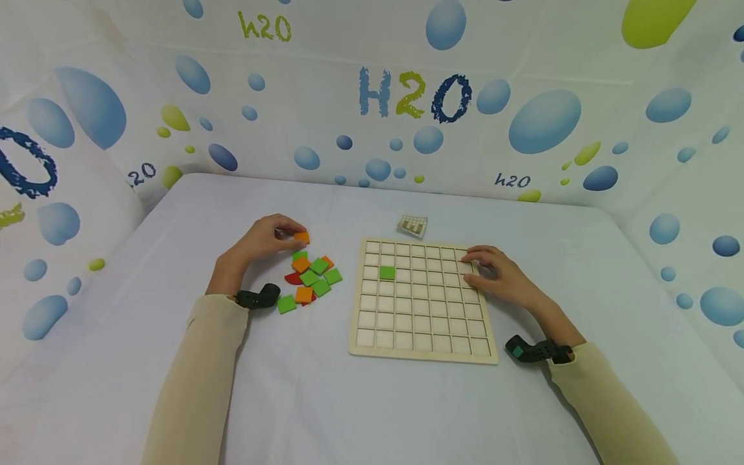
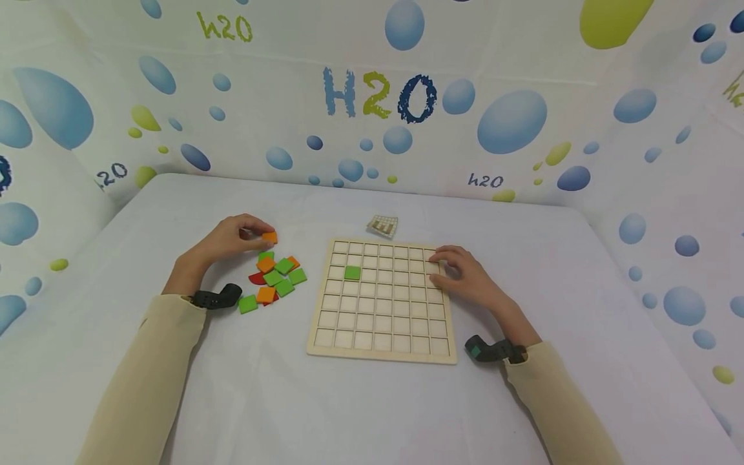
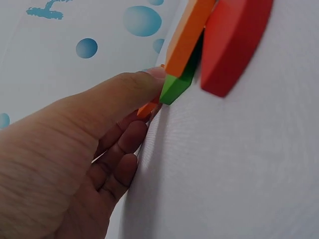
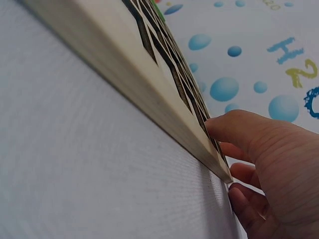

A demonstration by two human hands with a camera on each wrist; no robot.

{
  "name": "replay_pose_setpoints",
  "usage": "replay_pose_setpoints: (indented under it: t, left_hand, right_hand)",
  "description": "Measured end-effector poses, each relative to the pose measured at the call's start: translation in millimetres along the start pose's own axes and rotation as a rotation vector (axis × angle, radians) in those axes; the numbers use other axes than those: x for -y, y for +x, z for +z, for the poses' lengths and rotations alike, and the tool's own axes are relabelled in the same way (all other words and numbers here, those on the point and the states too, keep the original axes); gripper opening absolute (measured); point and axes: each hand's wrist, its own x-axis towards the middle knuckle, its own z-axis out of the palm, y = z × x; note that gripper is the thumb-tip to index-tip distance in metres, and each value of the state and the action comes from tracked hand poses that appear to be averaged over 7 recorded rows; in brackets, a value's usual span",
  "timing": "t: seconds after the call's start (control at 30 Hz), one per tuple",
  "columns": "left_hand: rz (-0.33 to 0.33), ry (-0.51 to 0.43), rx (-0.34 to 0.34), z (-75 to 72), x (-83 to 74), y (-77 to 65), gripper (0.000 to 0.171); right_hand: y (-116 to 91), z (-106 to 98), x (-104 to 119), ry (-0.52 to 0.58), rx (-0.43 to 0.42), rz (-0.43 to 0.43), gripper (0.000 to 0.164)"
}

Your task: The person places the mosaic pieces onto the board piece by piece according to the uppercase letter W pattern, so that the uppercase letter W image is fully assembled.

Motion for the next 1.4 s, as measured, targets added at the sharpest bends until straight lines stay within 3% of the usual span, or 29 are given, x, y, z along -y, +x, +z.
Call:
replay_pose_setpoints:
  t: [0.9, 1.4]
  left_hand:
    - [-0.046, -0.04, 0.04, -2.7, -18.0, 1.4, 0.043]
    - [-0.022, -0.023, 0.039, -2.0, -26.4, 0.8, 0.043]
  right_hand:
    - [2.4, -5.4, 4.0, -0.006, 0.006, -0.016, 0.036]
    - [1.7, -3.6, 2.4, -0.014, 0.008, -0.012, 0.036]
